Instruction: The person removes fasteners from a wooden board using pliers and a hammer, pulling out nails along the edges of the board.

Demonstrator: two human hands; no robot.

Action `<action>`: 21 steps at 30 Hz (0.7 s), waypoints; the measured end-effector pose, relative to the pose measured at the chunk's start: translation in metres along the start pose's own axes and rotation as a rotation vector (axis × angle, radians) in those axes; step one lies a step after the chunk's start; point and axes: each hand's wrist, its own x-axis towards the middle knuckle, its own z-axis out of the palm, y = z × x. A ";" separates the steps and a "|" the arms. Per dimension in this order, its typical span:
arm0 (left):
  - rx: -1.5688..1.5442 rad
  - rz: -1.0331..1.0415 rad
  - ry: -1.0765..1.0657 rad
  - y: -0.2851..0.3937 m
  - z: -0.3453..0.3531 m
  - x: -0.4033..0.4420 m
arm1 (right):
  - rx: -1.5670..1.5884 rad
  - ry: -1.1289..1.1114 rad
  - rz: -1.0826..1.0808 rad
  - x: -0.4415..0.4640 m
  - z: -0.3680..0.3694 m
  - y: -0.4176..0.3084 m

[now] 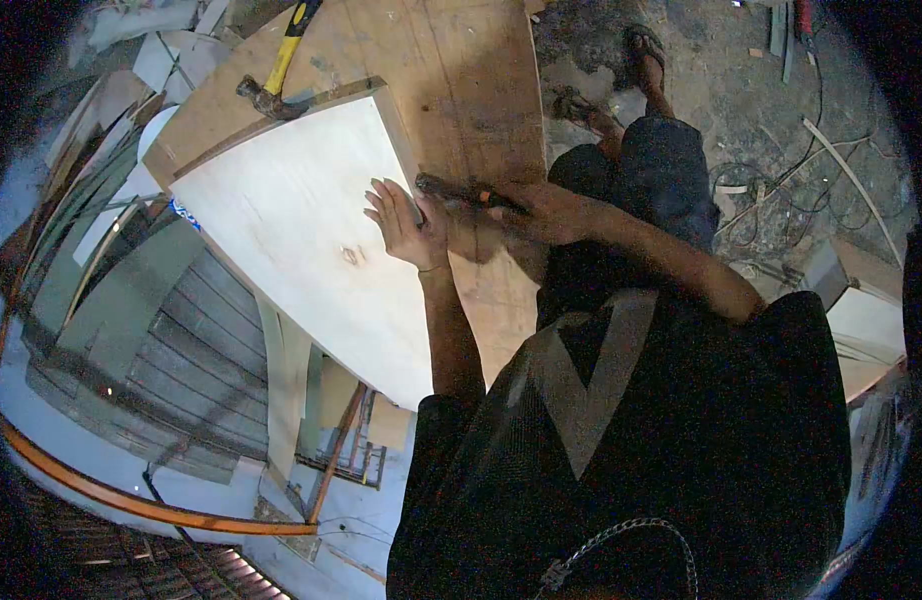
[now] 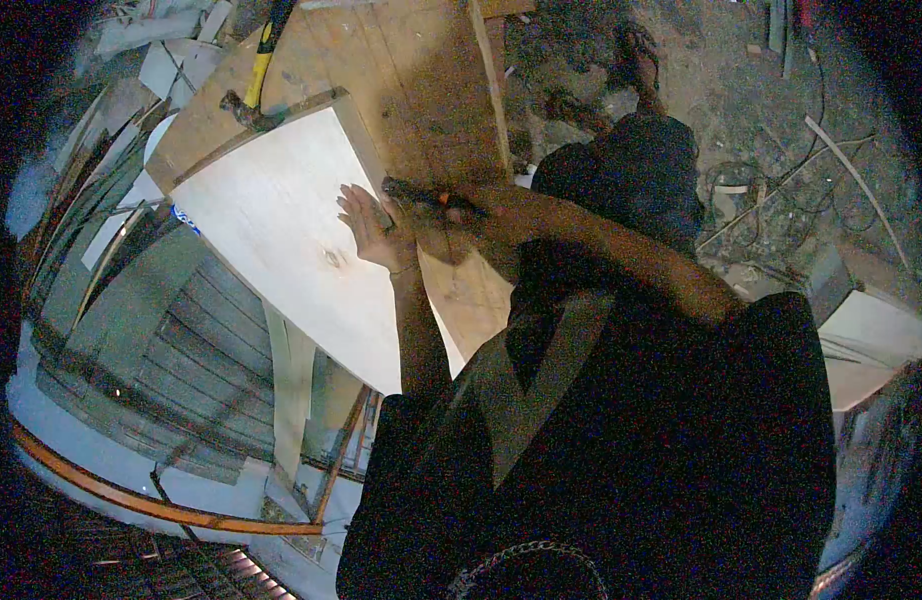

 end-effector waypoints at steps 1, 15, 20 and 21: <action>0.000 -0.002 -0.002 -0.001 0.000 0.000 | -0.034 0.030 -0.007 0.000 0.000 -0.002; 0.007 0.017 0.022 0.000 0.000 0.000 | -0.030 0.119 0.195 -0.002 0.068 0.033; 0.010 0.021 0.019 0.003 -0.001 0.002 | -0.169 0.383 0.048 -0.007 0.080 0.022; -0.014 0.022 0.030 0.003 -0.002 0.001 | -0.105 0.314 0.099 -0.008 0.079 0.019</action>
